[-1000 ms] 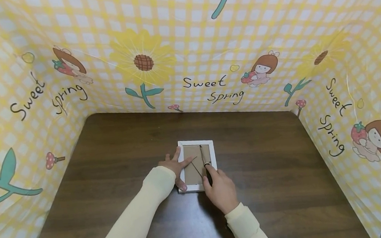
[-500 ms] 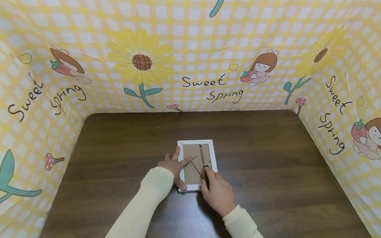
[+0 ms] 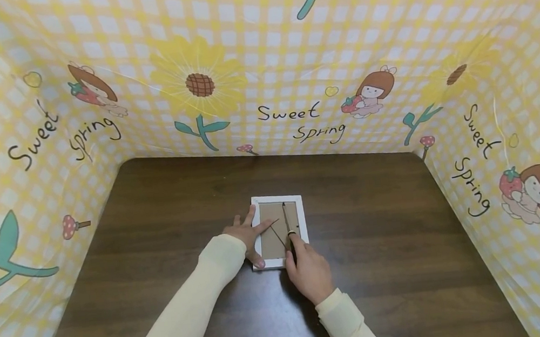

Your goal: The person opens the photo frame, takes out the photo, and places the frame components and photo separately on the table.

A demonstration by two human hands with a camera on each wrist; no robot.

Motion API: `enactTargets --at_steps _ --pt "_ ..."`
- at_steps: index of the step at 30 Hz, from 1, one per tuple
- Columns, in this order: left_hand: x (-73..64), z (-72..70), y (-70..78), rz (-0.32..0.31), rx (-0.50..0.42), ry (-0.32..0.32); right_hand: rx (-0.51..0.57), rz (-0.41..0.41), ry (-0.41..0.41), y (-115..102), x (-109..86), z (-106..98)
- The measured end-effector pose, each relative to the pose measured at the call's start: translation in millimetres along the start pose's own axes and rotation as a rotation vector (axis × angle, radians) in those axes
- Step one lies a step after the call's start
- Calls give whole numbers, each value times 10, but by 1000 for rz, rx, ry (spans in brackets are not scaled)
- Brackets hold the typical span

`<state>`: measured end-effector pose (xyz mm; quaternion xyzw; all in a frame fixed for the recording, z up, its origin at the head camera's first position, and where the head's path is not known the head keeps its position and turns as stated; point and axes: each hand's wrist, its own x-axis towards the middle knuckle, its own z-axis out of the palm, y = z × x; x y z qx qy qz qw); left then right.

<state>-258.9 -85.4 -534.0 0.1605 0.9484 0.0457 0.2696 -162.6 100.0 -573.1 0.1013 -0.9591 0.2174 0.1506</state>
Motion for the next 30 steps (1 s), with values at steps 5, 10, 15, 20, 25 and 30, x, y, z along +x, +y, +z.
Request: enactTargets --at_steps 5,10,15,20,25,30 --pt "-7 -9 -11 26 -3 -2 -80 -43 54 -26 -3 34" --pt "-28 -18 -37 55 -14 0 -245 -125 132 -107 28 105" --pt "-63 -32 -32 48 -28 -14 -302 -129 99 -186 51 159" --pt "-96 -72 6 49 -40 -26 -330 -118 98 -176 43 130" --pt "-110 -99 25 73 -34 -13 -301 -104 148 -149 131 -20" --pt "-89 -80 6 69 -19 -22 -196 -44 81 -174 344 -232"
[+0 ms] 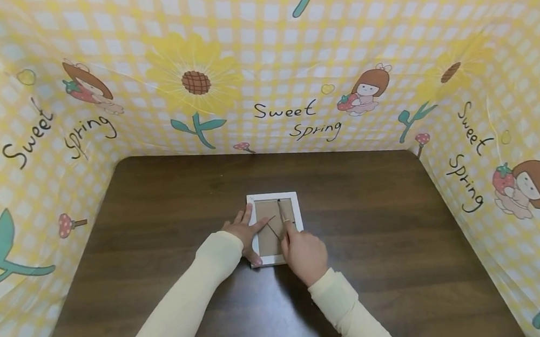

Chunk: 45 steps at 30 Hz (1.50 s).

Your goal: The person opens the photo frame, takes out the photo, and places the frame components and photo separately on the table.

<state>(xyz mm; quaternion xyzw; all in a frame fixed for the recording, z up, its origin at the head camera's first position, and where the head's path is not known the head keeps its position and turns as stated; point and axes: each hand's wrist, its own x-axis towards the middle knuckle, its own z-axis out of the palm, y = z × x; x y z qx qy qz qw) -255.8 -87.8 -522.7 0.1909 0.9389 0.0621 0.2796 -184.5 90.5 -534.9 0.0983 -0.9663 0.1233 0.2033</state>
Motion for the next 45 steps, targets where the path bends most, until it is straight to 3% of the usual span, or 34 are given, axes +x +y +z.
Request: enactTargets --at_steps 9,14,19,25,29,38,45 --pt "-38 -3 -32 -3 -20 8 165 117 -378 80 519 -407" --pt "-74 -21 -6 9 -31 16 213 161 -477 177 685 -545" --pt "-73 -7 19 -5 -33 20 162 150 -471 172 671 -559" --pt "-4 15 1 -13 -6 0 91 31 -264 126 361 -439" --pt "55 62 -63 -17 2 -2 101 1 -194 147 227 -352" --pt "-35 6 -13 -14 8 -12 148 35 -174 169 133 -270" --pt "10 11 -45 -20 5 -20 135 52 -196 113 296 -313"
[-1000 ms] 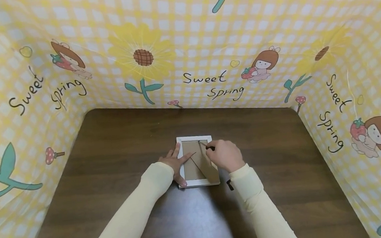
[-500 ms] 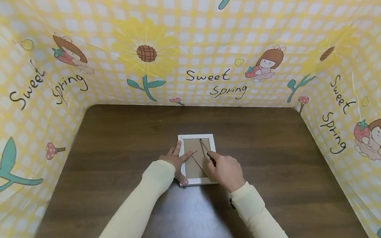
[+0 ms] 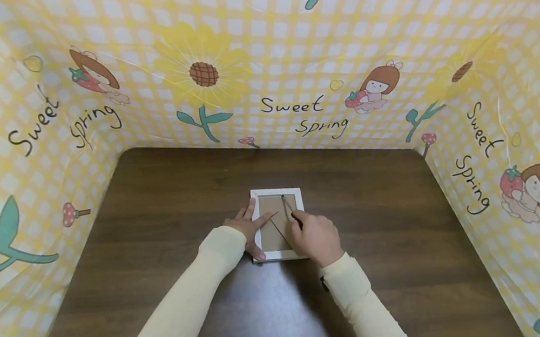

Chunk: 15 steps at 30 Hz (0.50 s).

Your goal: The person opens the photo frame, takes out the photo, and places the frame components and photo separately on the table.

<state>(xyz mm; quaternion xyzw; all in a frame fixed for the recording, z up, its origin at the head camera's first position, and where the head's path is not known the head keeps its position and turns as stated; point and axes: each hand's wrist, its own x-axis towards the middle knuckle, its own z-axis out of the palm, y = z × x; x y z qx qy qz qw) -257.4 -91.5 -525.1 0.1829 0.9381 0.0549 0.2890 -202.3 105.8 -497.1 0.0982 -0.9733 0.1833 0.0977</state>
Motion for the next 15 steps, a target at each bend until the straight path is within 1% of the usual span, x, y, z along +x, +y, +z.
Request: enactTargets --at_steps 2,4,8,11,15 --pt "33 23 -26 -4 5 3 -16 -10 -33 -28 84 -51" --pt "58 42 -47 -7 6 3 -16 -15 -91 -55 172 -113" --pt "66 45 -48 2 -23 -8 32 43 -208 -40 330 -231" --pt "55 36 -34 12 -41 -6 65 83 -242 2 430 -305" --pt "35 -5 -4 12 -33 -12 56 57 -263 37 548 -370"
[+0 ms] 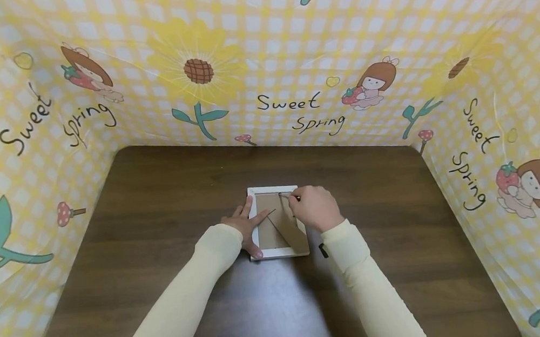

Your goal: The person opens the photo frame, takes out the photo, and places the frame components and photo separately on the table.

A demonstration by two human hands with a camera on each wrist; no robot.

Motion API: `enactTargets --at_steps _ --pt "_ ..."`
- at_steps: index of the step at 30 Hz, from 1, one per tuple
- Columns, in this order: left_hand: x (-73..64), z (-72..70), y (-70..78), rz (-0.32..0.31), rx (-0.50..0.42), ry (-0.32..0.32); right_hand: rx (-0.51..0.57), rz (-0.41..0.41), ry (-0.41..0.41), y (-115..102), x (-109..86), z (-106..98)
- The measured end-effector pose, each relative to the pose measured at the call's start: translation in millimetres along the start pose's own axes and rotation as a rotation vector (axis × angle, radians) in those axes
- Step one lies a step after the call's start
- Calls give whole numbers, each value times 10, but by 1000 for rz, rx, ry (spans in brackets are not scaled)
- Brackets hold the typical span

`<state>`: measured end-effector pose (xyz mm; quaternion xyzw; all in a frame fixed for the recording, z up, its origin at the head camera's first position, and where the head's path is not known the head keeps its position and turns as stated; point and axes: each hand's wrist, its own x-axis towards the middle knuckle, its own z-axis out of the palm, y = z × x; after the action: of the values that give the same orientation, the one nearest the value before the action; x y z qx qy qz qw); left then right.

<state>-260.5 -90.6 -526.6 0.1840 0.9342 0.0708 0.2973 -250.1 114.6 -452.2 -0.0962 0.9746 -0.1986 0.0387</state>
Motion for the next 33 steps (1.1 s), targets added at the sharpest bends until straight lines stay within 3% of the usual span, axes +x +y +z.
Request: enactTargets --at_steps 10,25,33 --pt "-97 -80 46 -3 4 7 13 -28 -13 -101 222 -129" --pt "-111 -90 44 -3 -13 -5 26 -7 -92 -255 632 -290" --pt "-43 -44 29 -15 3 -29 -1 37 -143 -272 763 -388"
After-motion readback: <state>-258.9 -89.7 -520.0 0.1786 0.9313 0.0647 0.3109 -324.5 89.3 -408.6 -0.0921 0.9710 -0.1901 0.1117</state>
